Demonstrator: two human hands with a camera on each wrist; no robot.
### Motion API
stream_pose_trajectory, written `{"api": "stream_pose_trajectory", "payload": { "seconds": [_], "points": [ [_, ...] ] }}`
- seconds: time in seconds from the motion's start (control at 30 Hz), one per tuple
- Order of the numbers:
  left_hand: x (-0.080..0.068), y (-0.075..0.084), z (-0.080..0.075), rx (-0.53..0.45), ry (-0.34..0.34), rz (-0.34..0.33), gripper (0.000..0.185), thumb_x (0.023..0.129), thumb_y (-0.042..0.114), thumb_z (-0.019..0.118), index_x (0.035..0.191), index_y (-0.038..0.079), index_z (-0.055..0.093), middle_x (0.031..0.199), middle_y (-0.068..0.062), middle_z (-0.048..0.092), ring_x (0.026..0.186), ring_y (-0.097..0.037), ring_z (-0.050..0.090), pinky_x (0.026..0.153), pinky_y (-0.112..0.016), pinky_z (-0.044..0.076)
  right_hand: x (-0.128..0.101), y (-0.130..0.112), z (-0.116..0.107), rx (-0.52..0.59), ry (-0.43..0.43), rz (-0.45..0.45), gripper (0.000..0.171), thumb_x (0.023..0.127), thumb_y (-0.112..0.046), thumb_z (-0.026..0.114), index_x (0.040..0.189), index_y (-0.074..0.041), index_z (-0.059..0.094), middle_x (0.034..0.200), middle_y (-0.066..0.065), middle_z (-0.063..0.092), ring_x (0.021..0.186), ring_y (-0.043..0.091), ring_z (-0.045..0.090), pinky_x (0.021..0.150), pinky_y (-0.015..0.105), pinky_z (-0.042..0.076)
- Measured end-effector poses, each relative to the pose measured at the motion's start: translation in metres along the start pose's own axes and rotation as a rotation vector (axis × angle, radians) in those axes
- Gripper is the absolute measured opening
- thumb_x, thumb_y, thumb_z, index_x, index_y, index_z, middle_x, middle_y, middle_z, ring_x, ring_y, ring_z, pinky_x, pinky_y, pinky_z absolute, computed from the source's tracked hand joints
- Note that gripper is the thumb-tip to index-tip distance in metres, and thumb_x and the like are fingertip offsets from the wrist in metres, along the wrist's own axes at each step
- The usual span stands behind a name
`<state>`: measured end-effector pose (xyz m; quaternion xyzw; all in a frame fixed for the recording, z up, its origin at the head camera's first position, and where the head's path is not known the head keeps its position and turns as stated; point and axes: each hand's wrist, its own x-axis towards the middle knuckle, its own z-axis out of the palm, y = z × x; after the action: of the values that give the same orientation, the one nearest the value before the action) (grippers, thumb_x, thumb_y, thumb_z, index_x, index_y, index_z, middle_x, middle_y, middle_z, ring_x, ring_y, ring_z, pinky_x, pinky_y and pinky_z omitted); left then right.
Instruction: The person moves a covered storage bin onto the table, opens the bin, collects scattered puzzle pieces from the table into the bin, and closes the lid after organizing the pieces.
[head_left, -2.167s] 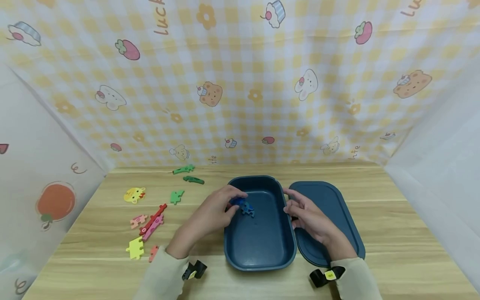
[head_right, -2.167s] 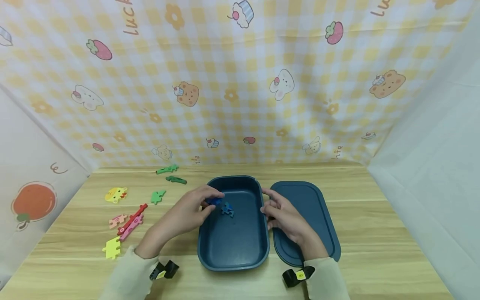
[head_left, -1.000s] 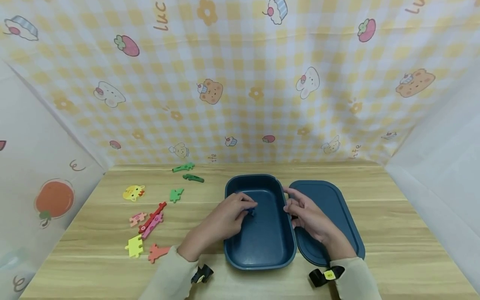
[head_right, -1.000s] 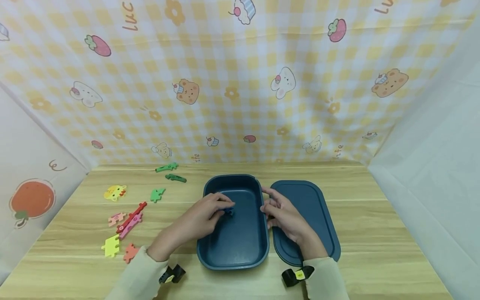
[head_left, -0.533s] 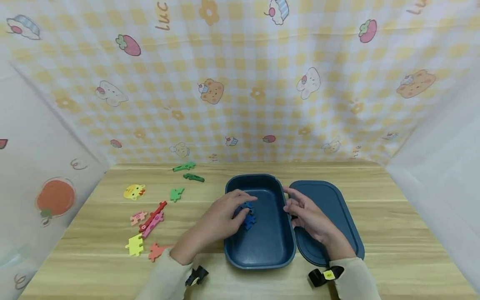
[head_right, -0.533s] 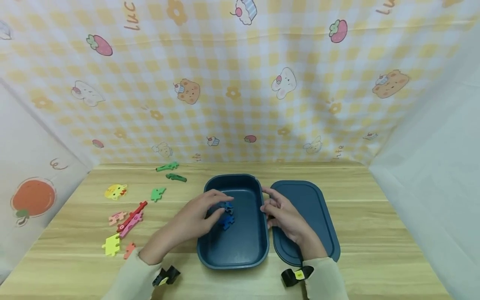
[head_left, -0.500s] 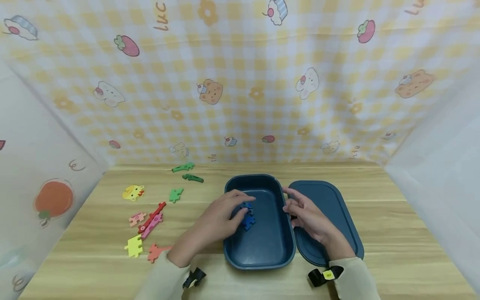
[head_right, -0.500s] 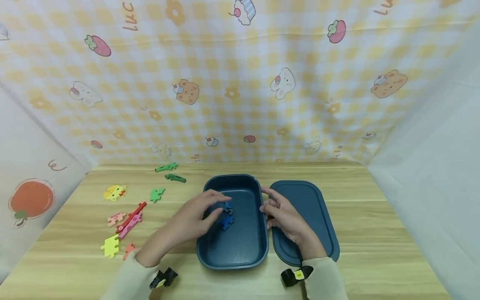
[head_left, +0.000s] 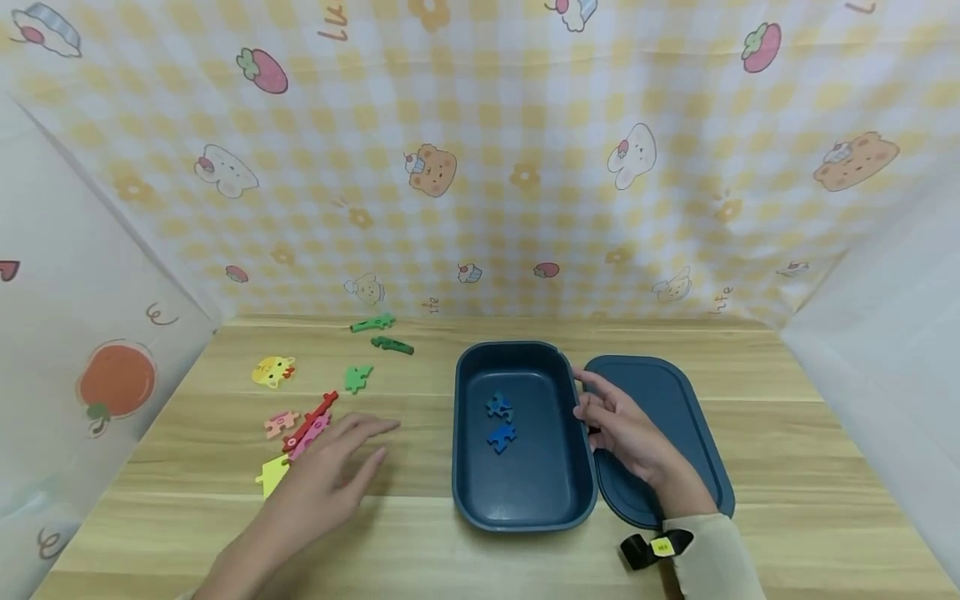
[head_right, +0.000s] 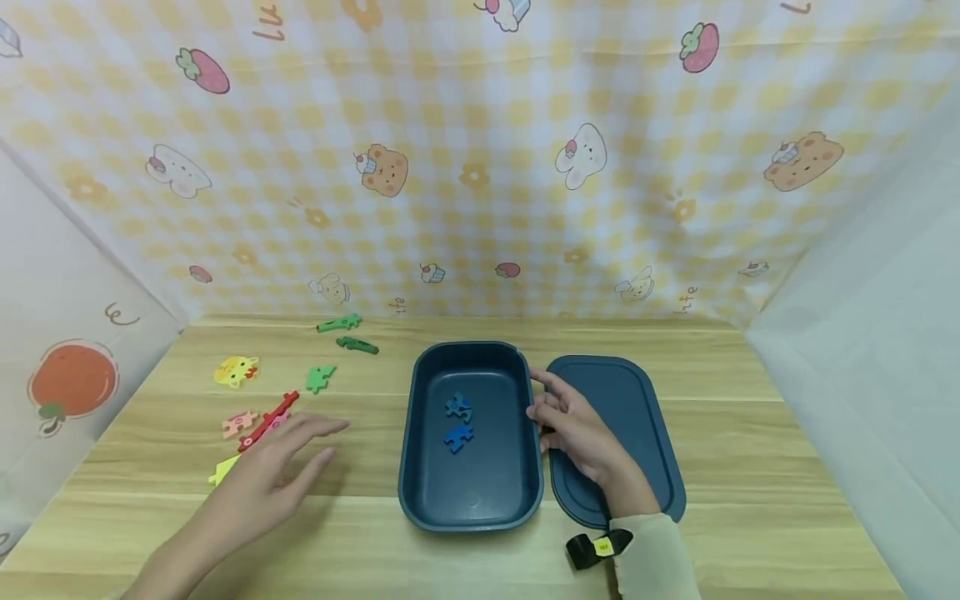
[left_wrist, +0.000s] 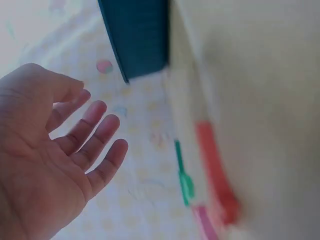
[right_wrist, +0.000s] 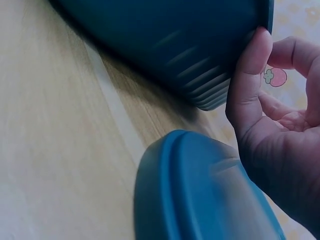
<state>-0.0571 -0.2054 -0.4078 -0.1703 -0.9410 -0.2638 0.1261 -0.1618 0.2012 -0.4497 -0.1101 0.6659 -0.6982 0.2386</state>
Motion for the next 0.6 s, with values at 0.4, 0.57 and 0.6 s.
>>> {"api": "stream_pose_trajectory", "payload": {
  "seconds": [0.4, 0.57, 0.6],
  "points": [
    [-0.042, -0.025, -0.008, 0.091, 0.006, -0.102, 0.038, 0.089, 0.012, 0.084, 0.125, 0.022, 0.076, 0.124, 0.012, 0.07, 0.114, -0.013, 0.069, 0.098, -0.021, 0.057, -0.004, 0.002, -0.005, 0.007, 0.016, -0.007, 0.071, 0.109, -0.012, 0.053, 0.169, -0.013, 0.015, 0.101, -0.009, 0.062, 0.075, 0.005, 0.062, 0.062, 0.021, 0.055],
    [-0.053, -0.03, -0.007, 0.124, -0.055, -0.144, 0.036, 0.089, 0.017, 0.086, 0.12, 0.032, 0.078, 0.124, 0.017, 0.069, 0.112, -0.012, 0.068, 0.09, -0.042, 0.063, -0.002, 0.004, -0.003, 0.024, -0.012, -0.018, 0.073, 0.109, -0.014, 0.055, 0.169, -0.012, 0.014, 0.1, -0.01, 0.06, 0.077, 0.004, 0.061, 0.063, 0.021, 0.056],
    [-0.055, -0.032, -0.006, 0.127, -0.052, -0.138, 0.036, 0.088, 0.017, 0.086, 0.119, 0.034, 0.078, 0.124, 0.019, 0.068, 0.112, -0.011, 0.067, 0.09, -0.039, 0.062, -0.001, 0.004, -0.002, 0.028, -0.016, -0.016, 0.073, 0.109, -0.014, 0.055, 0.169, -0.011, 0.014, 0.099, -0.01, 0.059, 0.077, 0.004, 0.061, 0.063, 0.021, 0.057]
  ]
}}
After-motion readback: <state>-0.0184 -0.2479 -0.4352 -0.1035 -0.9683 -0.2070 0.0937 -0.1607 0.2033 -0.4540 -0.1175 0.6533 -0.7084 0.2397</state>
